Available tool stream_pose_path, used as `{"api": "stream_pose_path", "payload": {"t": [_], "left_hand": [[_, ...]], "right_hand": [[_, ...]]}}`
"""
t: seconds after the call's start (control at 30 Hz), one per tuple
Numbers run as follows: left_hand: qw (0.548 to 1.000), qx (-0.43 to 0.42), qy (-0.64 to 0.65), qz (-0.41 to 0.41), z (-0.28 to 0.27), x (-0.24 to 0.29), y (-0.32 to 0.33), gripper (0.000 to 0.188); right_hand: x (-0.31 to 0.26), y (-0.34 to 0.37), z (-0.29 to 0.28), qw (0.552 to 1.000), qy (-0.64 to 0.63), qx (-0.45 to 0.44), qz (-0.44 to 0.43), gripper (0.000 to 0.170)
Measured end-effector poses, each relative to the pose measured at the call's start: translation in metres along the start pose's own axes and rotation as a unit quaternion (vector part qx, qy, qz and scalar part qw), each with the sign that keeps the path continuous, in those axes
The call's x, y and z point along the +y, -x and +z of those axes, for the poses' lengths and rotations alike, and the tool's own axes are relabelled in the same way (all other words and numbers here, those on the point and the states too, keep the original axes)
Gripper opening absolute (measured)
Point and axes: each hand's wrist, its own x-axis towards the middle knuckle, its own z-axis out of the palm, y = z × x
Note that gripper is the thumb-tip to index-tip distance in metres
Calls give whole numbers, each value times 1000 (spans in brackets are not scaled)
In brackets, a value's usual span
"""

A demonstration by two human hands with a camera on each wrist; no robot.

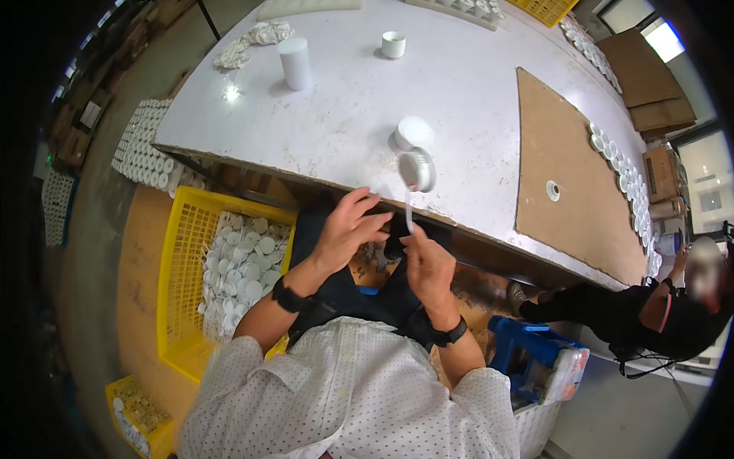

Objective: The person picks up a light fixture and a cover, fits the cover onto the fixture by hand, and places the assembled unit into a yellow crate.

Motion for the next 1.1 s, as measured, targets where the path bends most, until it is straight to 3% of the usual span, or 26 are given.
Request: {"api": "stream_pose_path", "payload": {"t": [0.03, 0.1, 0.13, 0.23, 0.33, 0.43, 0.5, 0.57, 0.6, 0.63, 0.73, 0.8, 0.9, 1.03, 1.1], "left_hand": [[1000, 25, -3, 10, 8, -5, -6, 57], [998, -26, -60, 12, 3, -14, -16, 50], [999, 10, -14, 38, 6, -19, -13, 39], [997, 44, 64, 31, 2, -22, -4, 34], [997, 46, 60, 16, -5, -18, 4, 33], [998, 60, 12, 12, -9, -12, 2, 36], [999, 29, -21, -6, -18, -7, 3, 40], [1000, -16, -8, 1, -34, -10, 8, 45], [1000, -7, -1, -11, -35, -8, 10, 46], [1000, 4, 6, -22, -36, -7, 12, 46], [998, -35, -30, -46, -39, -12, 12, 50], [997, -50, -34, -43, -40, -18, 10, 52], [997, -54, -42, -36, -33, -22, 8, 57], [995, -59, -70, -50, -27, -23, 8, 56], [994, -70, -72, -52, -23, -23, 8, 54]], "right_hand": [[0, 0, 4, 990, 102, -15, -101, 33], [-1, 7, 14, 974, 161, -37, -154, 38], [-2, 10, 17, 975, 158, -40, -149, 38], [-1, 17, 23, 972, 155, -73, -161, 37], [1, 23, 29, 974, 144, -113, -131, 36], [5, 22, 30, 980, 30, -170, -95, 32], [6, 11, 15, 989, -30, -136, -47, 30], [33, -12, -11, 998, 8, -16, -61, 26], [51, -22, -28, 998, 47, 20, 30, 24], [74, -32, -50, 988, 82, 55, 120, 21], [173, -64, -121, 922, 300, 199, 144, 19], [211, -77, -160, 886, 369, 195, 203, 21], [241, -86, -183, 874, 398, 176, 214, 23], [265, -91, -192, 899, 380, 140, 168, 24], [269, -94, -194, 903, 366, 124, 190, 21]]}}
